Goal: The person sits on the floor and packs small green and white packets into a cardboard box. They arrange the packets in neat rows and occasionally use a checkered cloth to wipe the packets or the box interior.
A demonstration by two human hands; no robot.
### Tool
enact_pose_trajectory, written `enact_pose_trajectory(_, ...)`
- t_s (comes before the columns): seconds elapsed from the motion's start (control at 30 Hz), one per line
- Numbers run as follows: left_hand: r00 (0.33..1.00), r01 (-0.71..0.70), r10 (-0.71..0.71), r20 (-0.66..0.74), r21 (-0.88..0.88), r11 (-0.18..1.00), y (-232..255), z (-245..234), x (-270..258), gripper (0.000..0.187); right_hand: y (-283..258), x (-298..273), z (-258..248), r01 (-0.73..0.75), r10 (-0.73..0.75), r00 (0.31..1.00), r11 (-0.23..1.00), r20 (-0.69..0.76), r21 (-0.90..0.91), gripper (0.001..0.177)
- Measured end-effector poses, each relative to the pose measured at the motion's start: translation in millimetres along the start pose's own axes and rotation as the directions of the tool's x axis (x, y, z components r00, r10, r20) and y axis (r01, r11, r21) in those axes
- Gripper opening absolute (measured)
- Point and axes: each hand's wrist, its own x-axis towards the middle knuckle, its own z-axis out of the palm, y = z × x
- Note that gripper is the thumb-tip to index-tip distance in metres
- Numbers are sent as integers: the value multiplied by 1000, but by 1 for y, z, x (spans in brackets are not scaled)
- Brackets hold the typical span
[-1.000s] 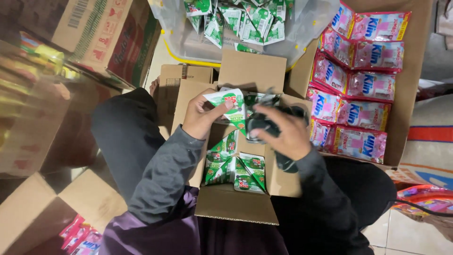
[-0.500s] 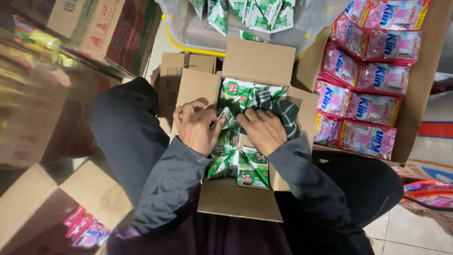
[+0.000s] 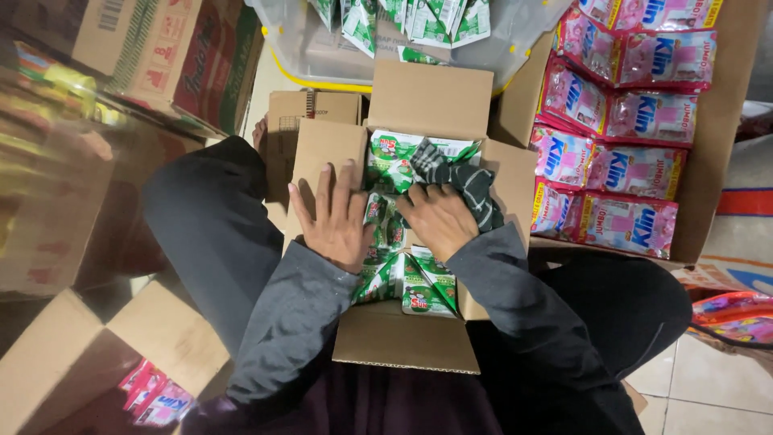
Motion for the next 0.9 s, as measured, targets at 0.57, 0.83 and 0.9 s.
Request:
enact_pose_trajectory(0.57, 988, -107, 112, -110, 46, 993, -7, 6, 27, 8, -9, -9, 37, 34, -37, 998, 997, -46, -74, 30)
enact_pose_trajectory(0.83, 976, -197, 208, -69, 135, 971, -8, 36, 23, 11, -6, -10, 22, 22, -23, 999, 999, -22, -32, 27)
enact_pose_trajectory(0.9, 974, -193, 207, -86, 154, 969, -7, 38, 24, 13, -7, -15, 28, 35, -35, 999, 999, 38, -11, 21)
